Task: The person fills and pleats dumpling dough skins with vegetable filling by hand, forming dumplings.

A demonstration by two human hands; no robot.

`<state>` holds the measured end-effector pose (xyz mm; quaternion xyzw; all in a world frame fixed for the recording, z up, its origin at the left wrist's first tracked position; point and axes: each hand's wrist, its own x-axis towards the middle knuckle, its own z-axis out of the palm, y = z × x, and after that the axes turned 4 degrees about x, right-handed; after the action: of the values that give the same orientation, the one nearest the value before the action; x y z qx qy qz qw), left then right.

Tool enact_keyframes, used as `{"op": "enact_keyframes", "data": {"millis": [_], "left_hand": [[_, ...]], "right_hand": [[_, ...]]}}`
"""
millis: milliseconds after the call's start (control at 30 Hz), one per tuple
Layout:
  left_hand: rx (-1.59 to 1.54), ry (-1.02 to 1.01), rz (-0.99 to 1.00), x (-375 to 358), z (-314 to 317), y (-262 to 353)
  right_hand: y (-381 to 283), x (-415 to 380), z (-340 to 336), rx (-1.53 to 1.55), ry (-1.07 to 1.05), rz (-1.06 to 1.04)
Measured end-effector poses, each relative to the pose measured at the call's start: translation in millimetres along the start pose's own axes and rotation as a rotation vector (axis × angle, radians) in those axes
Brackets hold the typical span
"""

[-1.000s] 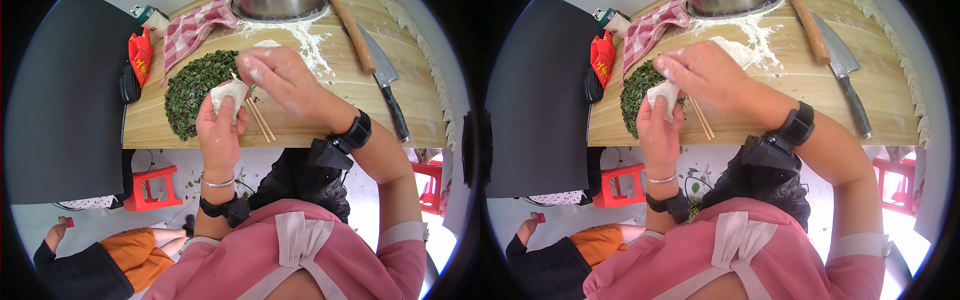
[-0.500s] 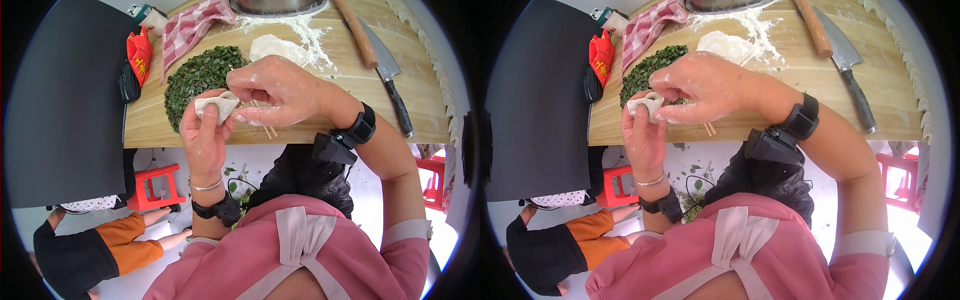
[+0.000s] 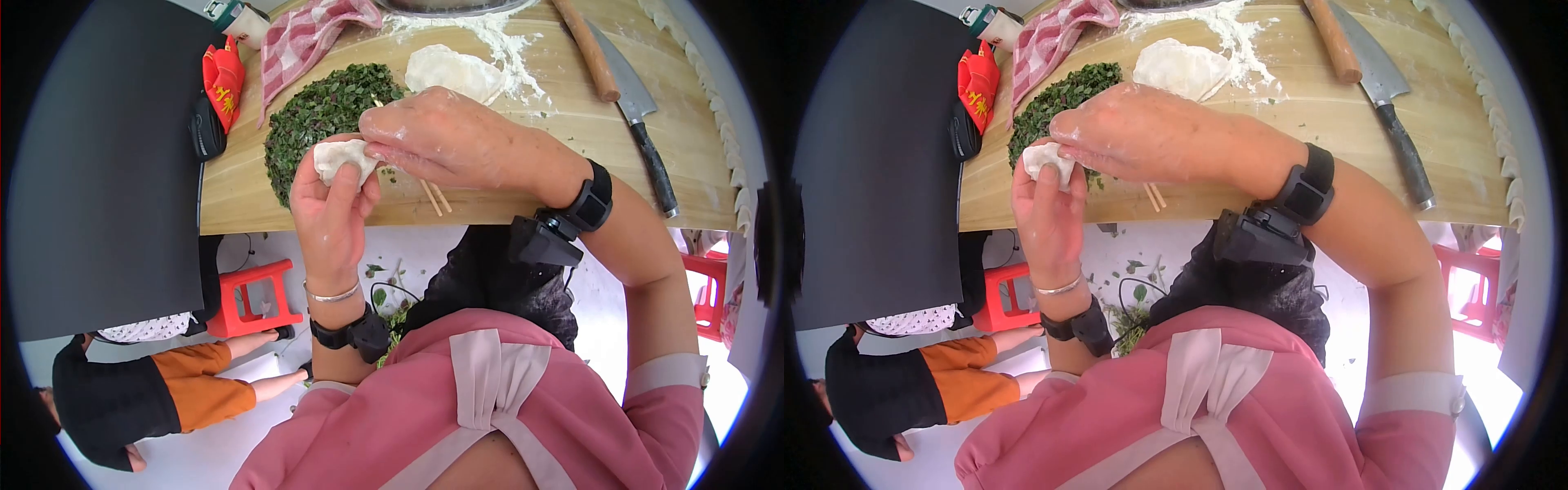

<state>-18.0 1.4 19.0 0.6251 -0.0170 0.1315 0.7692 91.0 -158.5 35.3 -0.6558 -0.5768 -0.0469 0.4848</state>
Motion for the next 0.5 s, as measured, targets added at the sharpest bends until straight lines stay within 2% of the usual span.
{"op": "enact_keyframes", "data": {"millis": [67,267,500], "left_hand": [[0.02,0.004,-0.001,0.1,-4.8,-2.7],[0.033,0.027,-0.058,-3.6,-5.6,0.1],[0.081,0.048,-0.026,-0.2,-4.9,-0.3]], "right_hand": [[4.2,-0.7,3.2,-0.102,-0.027,-0.018],[2.0,-1.3,-8.9,-0.027,-0.21,-0.001],[7.1,-1.7,8.2,-0.059,-0.038,-0.06]]}}
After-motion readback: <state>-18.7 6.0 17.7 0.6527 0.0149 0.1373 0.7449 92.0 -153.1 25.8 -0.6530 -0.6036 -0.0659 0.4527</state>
